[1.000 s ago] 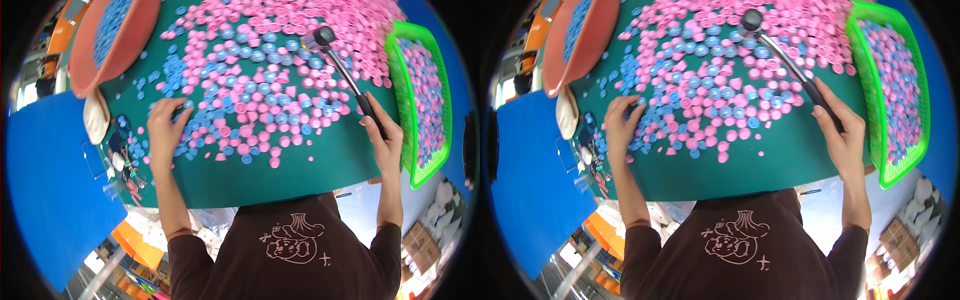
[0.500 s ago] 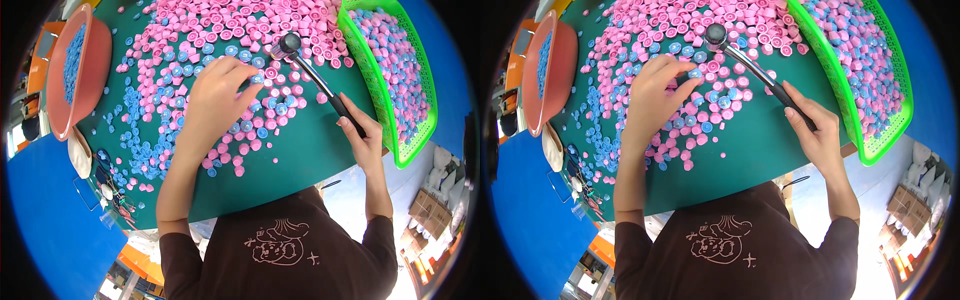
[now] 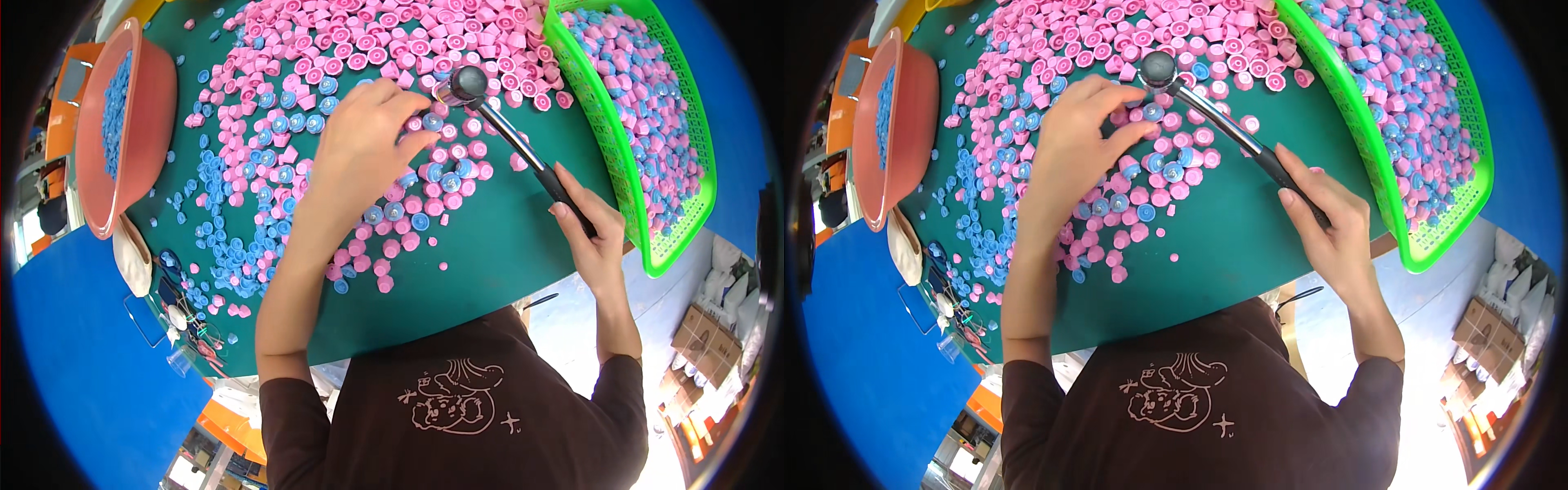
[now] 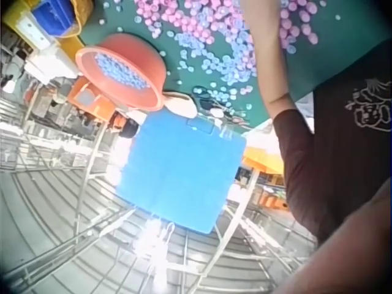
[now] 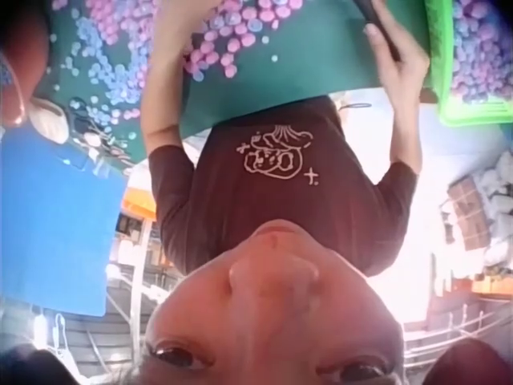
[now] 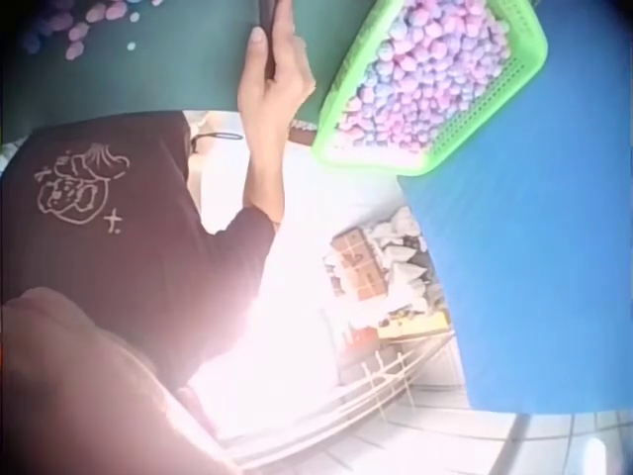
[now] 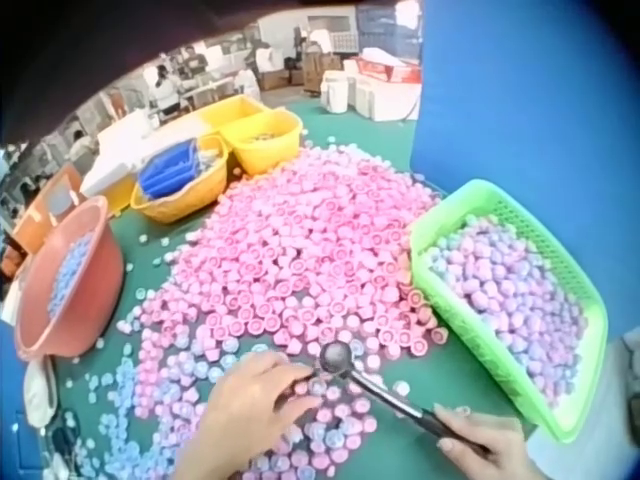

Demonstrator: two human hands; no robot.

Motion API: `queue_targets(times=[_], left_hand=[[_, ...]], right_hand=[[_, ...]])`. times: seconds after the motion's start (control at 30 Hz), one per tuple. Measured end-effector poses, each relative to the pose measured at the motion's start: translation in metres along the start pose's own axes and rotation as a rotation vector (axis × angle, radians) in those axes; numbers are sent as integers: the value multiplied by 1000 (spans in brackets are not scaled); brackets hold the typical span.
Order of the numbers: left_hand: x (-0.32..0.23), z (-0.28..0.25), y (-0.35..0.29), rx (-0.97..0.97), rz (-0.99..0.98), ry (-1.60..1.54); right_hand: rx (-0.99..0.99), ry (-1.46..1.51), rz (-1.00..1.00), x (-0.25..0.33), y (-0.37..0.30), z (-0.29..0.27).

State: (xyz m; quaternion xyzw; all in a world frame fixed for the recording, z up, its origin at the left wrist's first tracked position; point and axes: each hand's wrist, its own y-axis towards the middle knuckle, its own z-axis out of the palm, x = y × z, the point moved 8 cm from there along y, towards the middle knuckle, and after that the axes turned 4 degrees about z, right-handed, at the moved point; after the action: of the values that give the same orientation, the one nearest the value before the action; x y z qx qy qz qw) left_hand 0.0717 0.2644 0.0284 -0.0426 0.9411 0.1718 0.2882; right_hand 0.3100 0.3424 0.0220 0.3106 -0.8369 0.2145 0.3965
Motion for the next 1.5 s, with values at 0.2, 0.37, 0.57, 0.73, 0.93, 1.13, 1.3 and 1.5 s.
queue_targets(times=[0.2,0.37,0.57,0.73,0.93,1.13,1.3,1.5], left_hand=[[16,-65,-34,-123,-201,50],[49,-151,-133,-264,-572,272],[80,-165,-221,-163,-706,274],[87,-154,-233,-139,-760,341],[99,-133,-217,-140,-558,353],[118,-139,-219,-259,-799,246],[111,-140,-209,-268,-638,324],[115,-145,-200,-210,-632,354]], right_hand=[[9,-149,-116,22,-3,5],[-27,-72,-160,8,2,7],[-33,116,94,-11,6,9],[65,71,1,5,15,32],[128,122,77,18,17,39],[84,61,-19,15,20,33],[78,99,38,15,24,30],[21,70,-68,21,33,21]])
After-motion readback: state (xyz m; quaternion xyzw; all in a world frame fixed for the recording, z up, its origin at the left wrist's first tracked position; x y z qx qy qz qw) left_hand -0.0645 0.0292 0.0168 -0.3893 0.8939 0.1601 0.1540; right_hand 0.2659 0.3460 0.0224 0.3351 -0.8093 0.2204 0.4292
